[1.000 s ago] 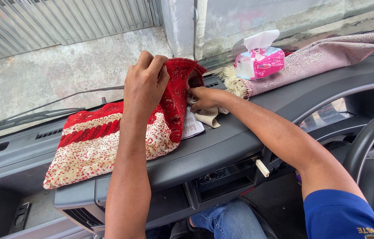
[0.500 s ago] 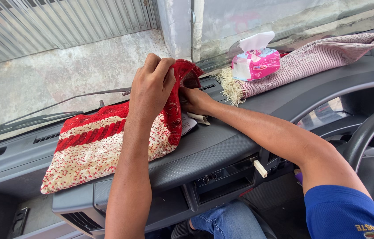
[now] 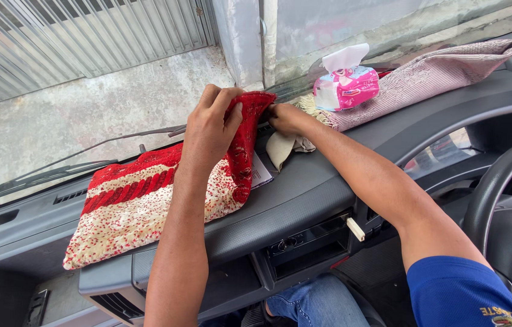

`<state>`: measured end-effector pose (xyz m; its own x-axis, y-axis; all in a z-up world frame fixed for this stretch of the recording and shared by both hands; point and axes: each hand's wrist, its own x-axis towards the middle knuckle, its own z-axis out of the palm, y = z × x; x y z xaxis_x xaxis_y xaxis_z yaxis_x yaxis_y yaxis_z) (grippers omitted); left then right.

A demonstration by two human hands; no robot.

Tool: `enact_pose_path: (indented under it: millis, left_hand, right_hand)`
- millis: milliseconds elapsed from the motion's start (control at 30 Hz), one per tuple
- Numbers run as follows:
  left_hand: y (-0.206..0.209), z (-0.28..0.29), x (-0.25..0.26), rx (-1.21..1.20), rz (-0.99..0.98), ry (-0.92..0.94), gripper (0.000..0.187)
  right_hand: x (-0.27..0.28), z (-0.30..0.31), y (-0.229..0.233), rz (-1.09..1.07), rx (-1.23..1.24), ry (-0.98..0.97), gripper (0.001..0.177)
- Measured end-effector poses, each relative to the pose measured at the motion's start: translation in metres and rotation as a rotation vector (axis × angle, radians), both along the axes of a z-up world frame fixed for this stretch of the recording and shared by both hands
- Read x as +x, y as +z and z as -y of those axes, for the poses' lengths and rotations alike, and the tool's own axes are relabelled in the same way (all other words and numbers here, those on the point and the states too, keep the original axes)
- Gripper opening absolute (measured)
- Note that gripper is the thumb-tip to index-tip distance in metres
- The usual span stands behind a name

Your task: The person cleans the interior dashboard of a vehicle using a cloth, wiping the surfaces around the steering wheel and controls.

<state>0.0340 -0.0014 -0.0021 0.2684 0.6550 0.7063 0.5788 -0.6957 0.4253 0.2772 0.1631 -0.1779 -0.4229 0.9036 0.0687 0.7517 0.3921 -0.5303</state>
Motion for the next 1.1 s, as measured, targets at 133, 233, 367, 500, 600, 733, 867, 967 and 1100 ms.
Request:
enact_pose_path:
  millis: [133, 233, 367, 500, 600, 733, 867, 967, 1100]
  left_hand:
    - [-0.002, 0.004, 0.012, -0.049, 0.004, -0.09, 0.024]
    - [-0.004, 0.007, 0.02, -0.105, -0.031, -0.116, 0.026]
    - [-0.005, 0.008, 0.024, -0.118, -0.085, -0.158, 0.035]
    - [-0.019, 0.008, 0.044, -0.234, -0.253, -0.201, 0.046]
    - [-0.038, 0.009, 0.063, -0.192, -0.333, -0.28, 0.05]
    - [-0.046, 0.015, 0.077, -0.266, -0.444, -0.28, 0.066]
    - [-0.035, 0.019, 0.096, -0.388, -0.517, -0.19, 0.103]
    - [-0.039, 0.017, 0.113, -0.445, -0.634, -0.18, 0.108]
    - [-0.061, 0.002, 0.123, -0.479, -0.583, -0.31, 0.076]
  right_hand:
    - [-0.004, -0.001, 0.003, -0.165, 0.024, 0.044, 0.03]
    - [0.009, -0.006, 0.021, -0.227, -0.123, -0.102, 0.032]
    - [0.026, -0.009, 0.033, -0.098, -0.09, -0.143, 0.029]
    - [0.037, 0.002, 0.051, 0.109, 0.048, -0.315, 0.025]
    - [0.04, 0.021, 0.073, 0.202, 0.21, -0.454, 0.02]
    - [0.046, 0.046, 0.102, -0.032, 0.588, -0.529, 0.014]
    - [0.057, 0.066, 0.135, -0.242, 0.791, -0.472, 0.048]
    - [0.077, 0.08, 0.139, -0.296, 0.789, -0.433, 0.057]
    - [0.096, 0.087, 0.124, -0.278, 0.489, -0.455, 0.048]
